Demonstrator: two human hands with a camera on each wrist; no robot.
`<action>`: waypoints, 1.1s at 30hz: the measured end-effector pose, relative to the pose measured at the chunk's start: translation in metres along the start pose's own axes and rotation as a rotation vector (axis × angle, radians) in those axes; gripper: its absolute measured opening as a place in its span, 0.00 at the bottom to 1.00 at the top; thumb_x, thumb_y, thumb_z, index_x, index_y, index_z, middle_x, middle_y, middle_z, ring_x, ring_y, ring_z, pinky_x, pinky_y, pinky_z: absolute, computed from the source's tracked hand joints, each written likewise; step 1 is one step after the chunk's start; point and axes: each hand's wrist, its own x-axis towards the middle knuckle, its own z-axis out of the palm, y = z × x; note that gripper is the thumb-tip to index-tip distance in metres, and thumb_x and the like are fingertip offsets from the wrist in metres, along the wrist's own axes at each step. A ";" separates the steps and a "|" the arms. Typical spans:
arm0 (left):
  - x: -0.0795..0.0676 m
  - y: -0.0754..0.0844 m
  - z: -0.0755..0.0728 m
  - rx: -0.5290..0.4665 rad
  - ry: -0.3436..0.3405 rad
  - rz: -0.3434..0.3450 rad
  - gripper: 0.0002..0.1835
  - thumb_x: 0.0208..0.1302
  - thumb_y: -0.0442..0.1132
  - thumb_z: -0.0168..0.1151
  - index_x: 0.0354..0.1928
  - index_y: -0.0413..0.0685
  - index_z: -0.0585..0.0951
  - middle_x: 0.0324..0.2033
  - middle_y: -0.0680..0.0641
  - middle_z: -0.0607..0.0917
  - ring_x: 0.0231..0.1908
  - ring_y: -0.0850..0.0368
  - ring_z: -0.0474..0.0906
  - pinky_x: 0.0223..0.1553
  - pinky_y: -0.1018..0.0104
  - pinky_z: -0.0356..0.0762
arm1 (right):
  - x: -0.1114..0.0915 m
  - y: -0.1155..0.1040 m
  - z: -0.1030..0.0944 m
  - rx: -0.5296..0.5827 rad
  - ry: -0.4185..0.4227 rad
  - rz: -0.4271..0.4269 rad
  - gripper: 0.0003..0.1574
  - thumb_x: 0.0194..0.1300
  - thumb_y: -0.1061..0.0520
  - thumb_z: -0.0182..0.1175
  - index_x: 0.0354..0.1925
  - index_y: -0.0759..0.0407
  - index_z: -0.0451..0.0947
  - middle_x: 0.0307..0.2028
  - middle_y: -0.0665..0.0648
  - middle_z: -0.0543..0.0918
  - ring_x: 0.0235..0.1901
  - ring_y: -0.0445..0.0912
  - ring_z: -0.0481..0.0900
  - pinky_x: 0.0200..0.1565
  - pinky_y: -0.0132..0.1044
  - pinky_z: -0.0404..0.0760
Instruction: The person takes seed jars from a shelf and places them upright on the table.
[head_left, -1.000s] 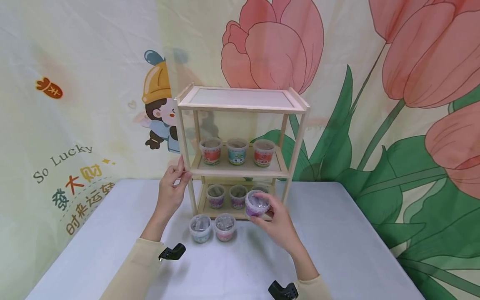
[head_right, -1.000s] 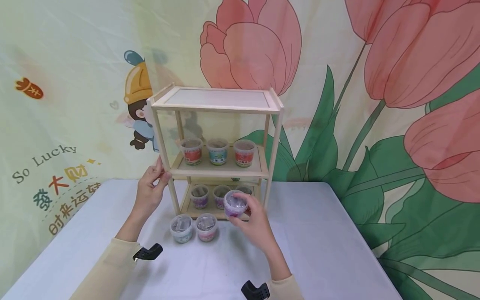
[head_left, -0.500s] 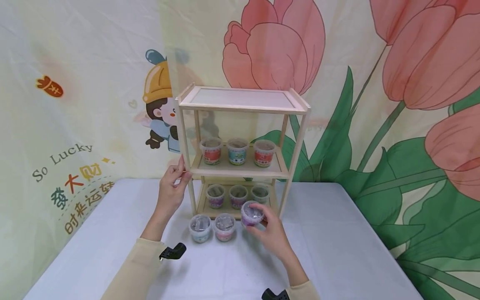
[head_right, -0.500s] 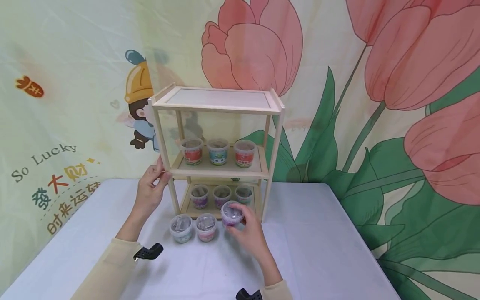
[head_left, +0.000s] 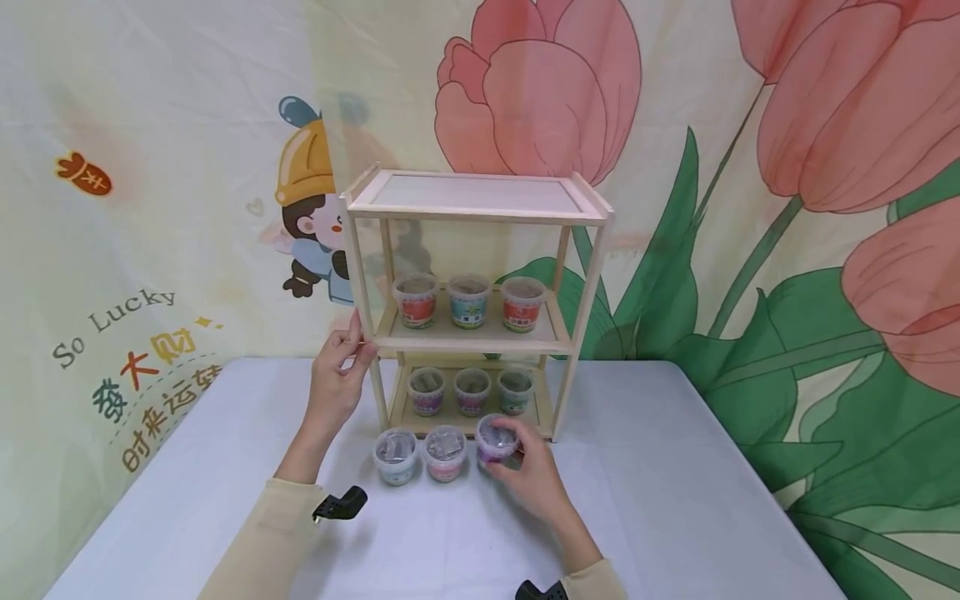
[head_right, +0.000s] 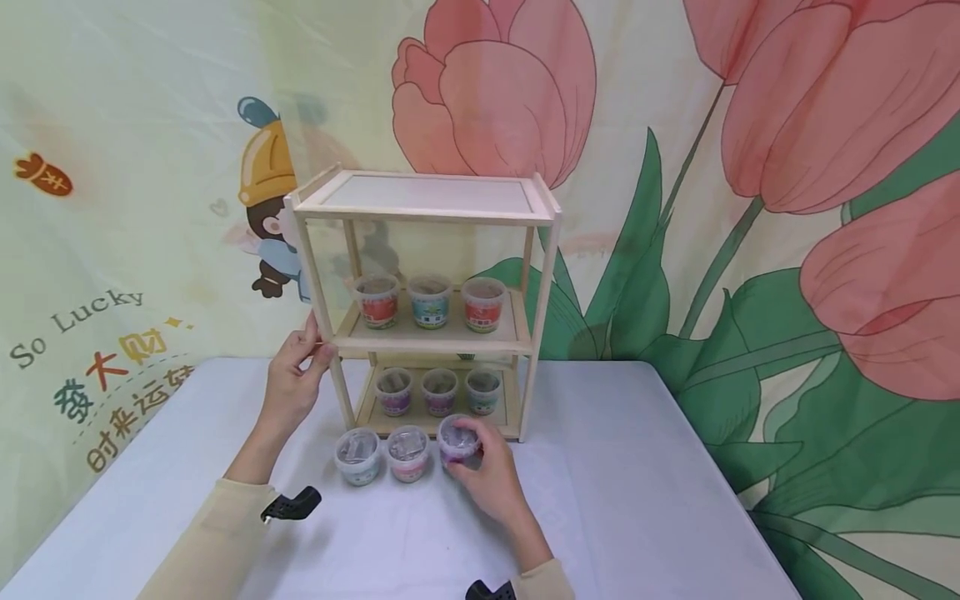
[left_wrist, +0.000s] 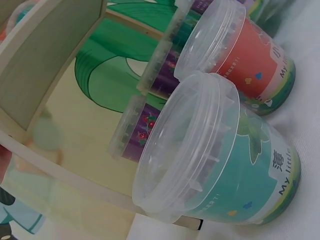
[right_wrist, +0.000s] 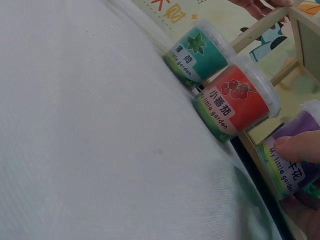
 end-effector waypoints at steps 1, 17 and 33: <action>-0.001 0.005 0.000 -0.001 -0.002 -0.008 0.33 0.71 0.22 0.64 0.76 0.35 0.68 0.46 0.31 0.78 0.44 0.77 0.74 0.47 0.89 0.75 | 0.000 0.001 0.001 -0.004 0.003 -0.004 0.41 0.56 0.73 0.77 0.65 0.52 0.78 0.64 0.59 0.79 0.64 0.56 0.79 0.63 0.43 0.83; 0.002 -0.024 0.003 0.039 0.043 -0.035 0.34 0.70 0.23 0.65 0.76 0.42 0.69 0.43 0.44 0.78 0.45 0.78 0.73 0.44 0.89 0.76 | -0.004 0.012 0.009 -0.128 -0.009 -0.018 0.39 0.57 0.70 0.78 0.64 0.50 0.78 0.62 0.57 0.81 0.63 0.52 0.78 0.65 0.50 0.81; 0.002 -0.010 0.002 0.036 0.028 0.044 0.34 0.68 0.20 0.64 0.75 0.34 0.68 0.44 0.31 0.79 0.44 0.79 0.74 0.47 0.90 0.72 | -0.003 0.017 0.005 -0.092 -0.083 0.028 0.40 0.60 0.68 0.77 0.67 0.50 0.75 0.67 0.58 0.78 0.68 0.56 0.76 0.68 0.51 0.78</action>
